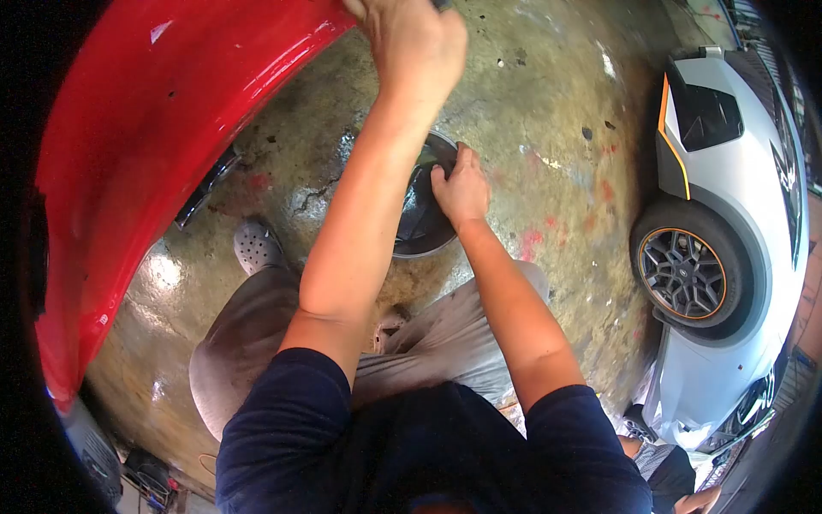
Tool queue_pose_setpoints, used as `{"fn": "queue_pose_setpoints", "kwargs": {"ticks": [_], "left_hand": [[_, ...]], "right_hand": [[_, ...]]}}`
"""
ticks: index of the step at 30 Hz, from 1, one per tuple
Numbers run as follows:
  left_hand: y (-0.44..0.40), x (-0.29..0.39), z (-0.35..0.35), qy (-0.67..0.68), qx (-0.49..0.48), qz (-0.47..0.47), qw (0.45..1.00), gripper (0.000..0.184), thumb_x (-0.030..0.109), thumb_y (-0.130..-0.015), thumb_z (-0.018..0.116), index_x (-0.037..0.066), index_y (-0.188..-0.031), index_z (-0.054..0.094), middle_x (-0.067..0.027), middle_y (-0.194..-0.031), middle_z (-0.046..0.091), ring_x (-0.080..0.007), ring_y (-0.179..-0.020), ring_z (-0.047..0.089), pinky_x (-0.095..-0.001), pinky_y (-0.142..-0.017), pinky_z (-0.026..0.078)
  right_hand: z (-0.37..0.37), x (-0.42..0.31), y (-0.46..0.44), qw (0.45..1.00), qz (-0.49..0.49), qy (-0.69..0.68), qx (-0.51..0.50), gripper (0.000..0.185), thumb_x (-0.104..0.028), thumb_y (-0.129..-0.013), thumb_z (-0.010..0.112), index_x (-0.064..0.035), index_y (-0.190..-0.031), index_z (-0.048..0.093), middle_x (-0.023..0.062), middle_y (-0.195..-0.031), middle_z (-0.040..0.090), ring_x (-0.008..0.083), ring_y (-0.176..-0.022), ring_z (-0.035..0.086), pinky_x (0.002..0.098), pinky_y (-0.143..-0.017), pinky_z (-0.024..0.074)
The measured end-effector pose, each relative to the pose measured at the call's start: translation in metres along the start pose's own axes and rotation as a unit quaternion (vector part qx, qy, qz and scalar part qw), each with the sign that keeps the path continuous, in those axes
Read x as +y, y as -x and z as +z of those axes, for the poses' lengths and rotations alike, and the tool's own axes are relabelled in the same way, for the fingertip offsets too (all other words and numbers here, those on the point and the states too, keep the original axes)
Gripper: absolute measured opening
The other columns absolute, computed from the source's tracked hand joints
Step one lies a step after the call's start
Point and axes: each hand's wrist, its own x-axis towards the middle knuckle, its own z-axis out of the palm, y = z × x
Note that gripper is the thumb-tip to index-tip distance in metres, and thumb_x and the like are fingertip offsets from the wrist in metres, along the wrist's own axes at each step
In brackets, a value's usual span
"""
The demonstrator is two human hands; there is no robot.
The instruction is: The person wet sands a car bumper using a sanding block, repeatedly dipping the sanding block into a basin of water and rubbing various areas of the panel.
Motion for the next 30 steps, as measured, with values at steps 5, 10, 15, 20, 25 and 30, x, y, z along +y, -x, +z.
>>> {"fn": "queue_pose_setpoints", "kwargs": {"ticks": [5, 10, 15, 20, 25, 30], "left_hand": [[0.008, -0.015, 0.002, -0.015, -0.003, -0.009, 1.0, 0.085, -0.003, -0.079, 0.062, -0.002, -0.157, 0.029, -0.0238, -0.159, 0.03, -0.0471, -0.14, 0.032, -0.0546, -0.121, 0.024], [0.002, 0.008, 0.004, 0.041, 0.027, -0.006, 0.999, 0.082, -0.002, -0.081, 0.061, -0.003, -0.157, 0.029, -0.0246, -0.159, 0.03, -0.0479, -0.139, 0.032, -0.0545, -0.121, 0.025], [0.011, -0.01, 0.003, -0.042, 0.009, 0.015, 0.999, 0.077, -0.002, -0.082, 0.06, -0.004, -0.154, 0.032, -0.0261, -0.159, 0.029, -0.0501, -0.137, 0.033, -0.0545, -0.12, 0.026], [0.0, 0.013, 0.002, 0.065, 0.045, 0.014, 0.997, 0.07, 0.001, -0.086, 0.06, -0.006, -0.151, 0.034, -0.0306, -0.154, 0.032, -0.0508, -0.135, 0.034, -0.0552, -0.119, 0.027], [-0.011, -0.018, 0.015, -0.03, 0.085, 0.049, 0.995, 0.066, 0.004, -0.09, 0.06, -0.005, -0.151, 0.036, -0.0297, -0.149, 0.038, -0.0501, -0.133, 0.038, -0.0555, -0.116, 0.031], [0.004, -0.026, 0.016, -0.03, 0.088, 0.038, 0.995, 0.067, 0.007, -0.091, 0.058, -0.003, -0.154, 0.037, -0.0286, -0.15, 0.041, -0.047, -0.136, 0.039, -0.0524, -0.118, 0.03]], "right_hand": [[-0.003, -0.001, -0.001, 1.0, 0.002, -0.006, -0.02, 0.059, -0.028, -0.086, 0.071, -0.0049, -0.136, 0.051, 0.0202, -0.131, 0.06, 0.0431, -0.111, 0.065, 0.0511, -0.094, 0.0527], [0.0, 0.002, -0.002, 1.0, 0.005, -0.005, -0.022, 0.059, -0.027, -0.085, 0.072, -0.0038, -0.136, 0.051, 0.0206, -0.131, 0.06, 0.0428, -0.112, 0.064, 0.0506, -0.095, 0.0524], [0.001, 0.004, -0.002, 1.0, 0.002, 0.0, -0.024, 0.06, -0.029, -0.086, 0.07, -0.0048, -0.136, 0.051, 0.0196, -0.131, 0.061, 0.0411, -0.113, 0.064, 0.05, -0.094, 0.0528], [0.002, 0.008, -0.001, 1.0, -0.012, 0.002, -0.008, 0.058, -0.03, -0.086, 0.069, -0.0057, -0.136, 0.052, 0.0194, -0.13, 0.061, 0.0403, -0.112, 0.065, 0.05, -0.093, 0.053], [-0.004, -0.003, 0.001, 1.0, 0.002, -0.003, -0.01, 0.058, -0.028, -0.086, 0.07, -0.0055, -0.137, 0.051, 0.0188, -0.128, 0.062, 0.0397, -0.111, 0.066, 0.0496, -0.093, 0.0533], [-0.007, -0.004, 0.001, 1.0, -0.006, -0.012, -0.002, 0.057, -0.027, -0.086, 0.07, -0.0052, -0.135, 0.051, 0.0191, -0.128, 0.062, 0.0394, -0.111, 0.065, 0.0494, -0.093, 0.0534]]}}
